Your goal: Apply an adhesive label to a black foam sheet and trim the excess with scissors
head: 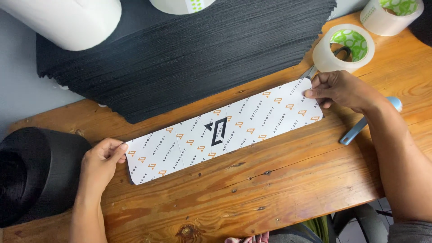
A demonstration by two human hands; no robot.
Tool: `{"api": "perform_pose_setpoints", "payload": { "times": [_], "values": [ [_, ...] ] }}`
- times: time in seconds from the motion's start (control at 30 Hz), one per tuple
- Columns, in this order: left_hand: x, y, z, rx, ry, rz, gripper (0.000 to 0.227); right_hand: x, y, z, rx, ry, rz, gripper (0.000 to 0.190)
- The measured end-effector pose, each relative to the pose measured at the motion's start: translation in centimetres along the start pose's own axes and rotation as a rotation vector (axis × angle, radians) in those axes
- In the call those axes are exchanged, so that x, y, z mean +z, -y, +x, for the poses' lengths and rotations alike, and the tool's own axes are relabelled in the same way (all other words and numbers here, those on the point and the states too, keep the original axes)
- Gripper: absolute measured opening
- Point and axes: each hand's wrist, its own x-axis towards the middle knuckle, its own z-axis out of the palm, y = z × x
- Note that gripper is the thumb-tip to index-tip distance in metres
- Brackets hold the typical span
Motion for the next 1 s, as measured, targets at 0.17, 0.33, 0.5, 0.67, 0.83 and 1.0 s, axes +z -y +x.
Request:
{"api": "perform_pose_setpoints", "payload": {
  "times": [0.17,0.33,0.5,0.67,0.83,1.0],
  "values": [
    [0.1,-1.0,0.1,-0.078,-0.027,-0.119,0.013,0.1,0.3,-0.1,-0.01,-0.008,0.047,0.018],
    [0.1,-2.9,0.0,-0.161,-0.045,-0.201,0.011,0.3,0.0,0.5,-0.013,-0.03,0.096,0.014],
    [0.0,-3.9,-0.1,-0.212,-0.032,-0.286,0.021,0.7,1.0,0.3,0.029,-0.03,0.128,0.014],
    [0.8,-1.5,0.6,-0.187,-0.059,-0.457,0.021,0.2,0.9,0.6,0.018,-0.048,0.105,0.016],
    [1.7,0.7,1.1,-0.091,-0.064,-0.576,0.015,-0.2,0.4,0.3,-0.023,-0.056,0.083,0.017],
    [2.4,0.2,1.6,-0.072,-0.155,-0.572,0.008,-0.4,-1.0,0.6,-0.052,-0.126,0.081,0.018]
  ]
}}
